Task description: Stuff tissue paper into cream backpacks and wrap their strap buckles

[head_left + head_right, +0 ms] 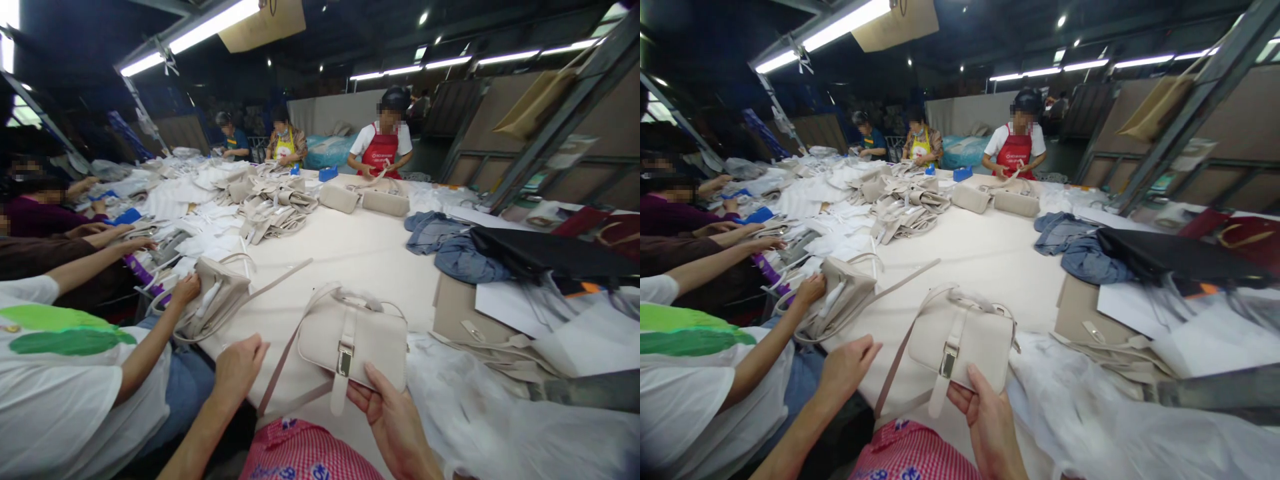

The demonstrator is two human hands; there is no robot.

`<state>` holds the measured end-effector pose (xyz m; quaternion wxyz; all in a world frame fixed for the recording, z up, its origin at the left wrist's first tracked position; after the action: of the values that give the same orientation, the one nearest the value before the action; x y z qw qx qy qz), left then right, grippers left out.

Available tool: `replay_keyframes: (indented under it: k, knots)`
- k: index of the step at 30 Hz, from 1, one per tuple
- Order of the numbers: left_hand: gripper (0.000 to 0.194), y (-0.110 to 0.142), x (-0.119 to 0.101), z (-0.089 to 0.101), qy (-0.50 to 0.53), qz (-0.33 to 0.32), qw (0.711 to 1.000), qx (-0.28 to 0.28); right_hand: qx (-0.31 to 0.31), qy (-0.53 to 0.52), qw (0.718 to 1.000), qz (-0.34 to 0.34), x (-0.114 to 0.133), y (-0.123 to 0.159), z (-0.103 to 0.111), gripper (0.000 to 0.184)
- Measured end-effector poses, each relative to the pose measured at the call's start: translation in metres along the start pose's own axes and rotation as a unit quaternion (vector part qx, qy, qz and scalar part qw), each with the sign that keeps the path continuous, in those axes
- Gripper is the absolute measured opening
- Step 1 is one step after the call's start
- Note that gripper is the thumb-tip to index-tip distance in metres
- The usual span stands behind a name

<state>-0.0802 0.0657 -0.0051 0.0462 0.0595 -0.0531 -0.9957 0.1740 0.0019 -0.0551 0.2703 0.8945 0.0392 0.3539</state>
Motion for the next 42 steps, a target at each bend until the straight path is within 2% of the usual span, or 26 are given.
replay_keyframes:
  k: [1,3,6,9,12,15,18,20,21,22,24,26,27,28,30,32,34,36,39,41,42]
  knots:
    - [0.022,0.002,0.011,0.005,0.009,0.004,1.0,-0.002,0.003,0.001,1.0,-0.003,0.001,0.001,-0.002,0.074]
    - [0.016,0.011,0.006,0.016,0.095,-0.037,0.995,-0.013,0.007,0.008,1.0,0.001,0.002,0.003,-0.005,0.075]
    - [0.02,0.029,-0.043,0.027,0.27,-0.109,0.957,0.005,0.007,0.032,0.999,0.017,0.002,0.005,-0.01,0.075]
    - [0.019,0.037,-0.097,0.02,0.355,-0.13,0.924,0.054,0.012,0.073,0.997,0.027,0.0,0.007,-0.012,0.07]
    - [0.019,0.032,-0.122,0.015,0.31,-0.136,0.94,0.036,0.016,0.092,0.995,0.027,-0.004,0.006,-0.009,0.063]
    - [0.024,0.028,-0.137,0.009,0.227,-0.179,0.956,0.038,0.012,0.095,0.995,0.02,-0.009,0.004,-0.001,0.064]
    - [0.026,0.027,-0.147,0.005,0.181,-0.218,0.958,0.047,0.018,0.086,0.996,0.012,-0.011,0.002,0.0,0.063]
    - [0.026,0.023,-0.14,0.003,0.16,-0.221,0.961,0.043,0.024,0.066,0.997,0.008,-0.008,0.002,-0.004,0.063]
    - [0.026,0.02,-0.129,0.002,0.145,-0.207,0.967,0.037,0.024,0.053,0.998,0.008,-0.005,0.003,-0.006,0.065]
    - [0.025,0.015,-0.112,0.002,0.125,-0.186,0.974,0.027,0.02,0.039,0.999,0.008,-0.002,0.003,-0.007,0.066]
    - [0.026,0.004,-0.064,0.005,0.068,-0.119,0.99,-0.01,0.006,0.013,1.0,0.003,0.005,0.006,-0.009,0.071]
    - [0.044,-0.002,-0.015,0.021,-0.006,-0.058,0.994,-0.088,-0.009,-0.004,1.0,-0.009,0.009,0.008,-0.011,0.074]
    - [0.051,-0.001,0.0,0.029,-0.042,-0.046,0.991,-0.12,-0.011,-0.009,1.0,-0.016,0.01,0.009,-0.012,0.074]
    - [0.054,0.003,0.005,0.035,-0.055,-0.065,0.986,-0.142,-0.008,-0.014,1.0,-0.023,0.011,0.009,-0.014,0.072]
    - [0.053,0.018,-0.016,0.043,-0.043,-0.166,0.972,-0.162,0.002,-0.018,0.999,-0.032,0.011,0.01,-0.019,0.067]
    - [0.055,0.038,-0.056,0.049,-0.009,-0.271,0.945,-0.181,0.018,-0.017,0.999,-0.031,0.012,0.012,-0.026,0.063]
    - [0.052,0.05,-0.096,0.056,0.031,-0.341,0.917,-0.204,0.046,-0.005,0.998,-0.031,0.017,0.018,-0.034,0.06]
    - [0.036,0.05,-0.128,0.056,0.088,-0.402,0.895,-0.173,0.08,0.035,0.995,-0.04,0.022,0.027,-0.041,0.057]
    - [0.031,0.026,-0.149,0.062,0.166,-0.416,0.889,-0.099,0.116,0.194,0.974,-0.015,0.037,0.036,-0.045,0.05]
    - [0.028,0.006,-0.152,0.074,0.185,-0.399,0.895,-0.07,0.115,0.339,0.93,0.09,0.061,0.033,-0.045,0.042]
    - [0.027,-0.003,-0.155,0.082,0.186,-0.397,0.897,-0.06,0.112,0.407,0.892,0.162,0.074,0.03,-0.048,0.036]
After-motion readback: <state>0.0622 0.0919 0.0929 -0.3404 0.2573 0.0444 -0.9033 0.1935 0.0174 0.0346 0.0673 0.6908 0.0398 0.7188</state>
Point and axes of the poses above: each hand's wrist, its own y-axis away from the middle knuckle, its own z-axis out of the back of the hand, x = y × z, the point moved 10 cm from there along -y, towards the middle knuckle
